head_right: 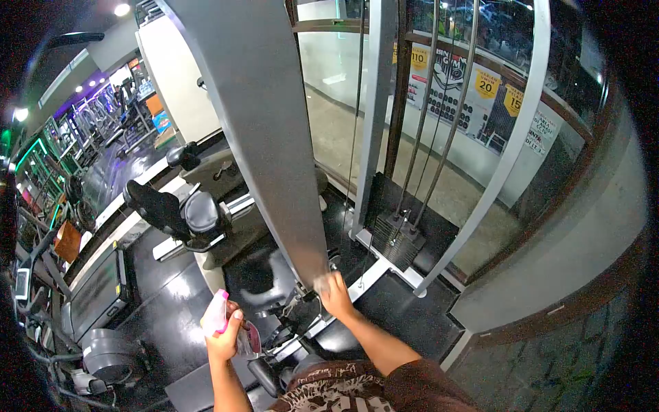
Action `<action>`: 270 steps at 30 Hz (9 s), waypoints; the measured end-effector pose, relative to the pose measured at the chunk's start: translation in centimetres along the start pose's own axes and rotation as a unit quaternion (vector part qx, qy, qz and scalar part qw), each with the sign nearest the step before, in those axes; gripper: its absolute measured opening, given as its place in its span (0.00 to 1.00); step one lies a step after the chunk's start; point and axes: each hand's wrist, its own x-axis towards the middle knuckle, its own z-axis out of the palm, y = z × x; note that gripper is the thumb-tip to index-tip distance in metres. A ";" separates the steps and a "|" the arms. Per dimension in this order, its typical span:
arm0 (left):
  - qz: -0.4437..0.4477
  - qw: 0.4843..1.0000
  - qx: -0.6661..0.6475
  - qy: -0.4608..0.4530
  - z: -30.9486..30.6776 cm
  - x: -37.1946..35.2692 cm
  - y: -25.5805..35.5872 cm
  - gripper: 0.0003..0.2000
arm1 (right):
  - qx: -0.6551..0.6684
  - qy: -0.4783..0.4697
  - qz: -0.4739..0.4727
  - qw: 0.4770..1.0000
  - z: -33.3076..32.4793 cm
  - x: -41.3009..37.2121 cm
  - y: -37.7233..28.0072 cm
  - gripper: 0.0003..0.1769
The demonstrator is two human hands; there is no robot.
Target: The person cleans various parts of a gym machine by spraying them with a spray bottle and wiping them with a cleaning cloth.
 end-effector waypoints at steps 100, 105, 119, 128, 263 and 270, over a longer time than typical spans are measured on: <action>0.214 0.951 -0.218 -0.040 -7.3 12.0 8.1 0.09 | -0.558 0.192 -0.427 0.685 -12.9 26.7 -42.0 0.10; 0.205 0.952 -0.223 -0.053 -5.8 12.0 7.5 0.10 | -0.538 0.203 -0.451 0.682 -14.7 29.3 -42.1 0.07; 0.211 0.956 -0.196 -0.056 -5.3 11.7 7.0 0.11 | -0.442 -0.312 -0.116 0.833 6.4 1.5 -9.9 0.09; 0.189 0.944 -0.270 -0.017 -6.3 12.5 7.9 0.12 | -0.429 0.209 -0.538 0.695 -12.8 29.5 -46.9 0.08; 0.123 0.948 -0.285 -0.071 -2.2 10.5 8.8 0.17 | -0.408 0.191 -0.376 0.810 -12.7 22.7 -34.0 0.15; 0.122 0.981 -0.143 -0.041 -0.8 7.5 6.7 0.13 | -0.435 0.069 -0.393 0.807 -8.0 18.3 -24.3 0.14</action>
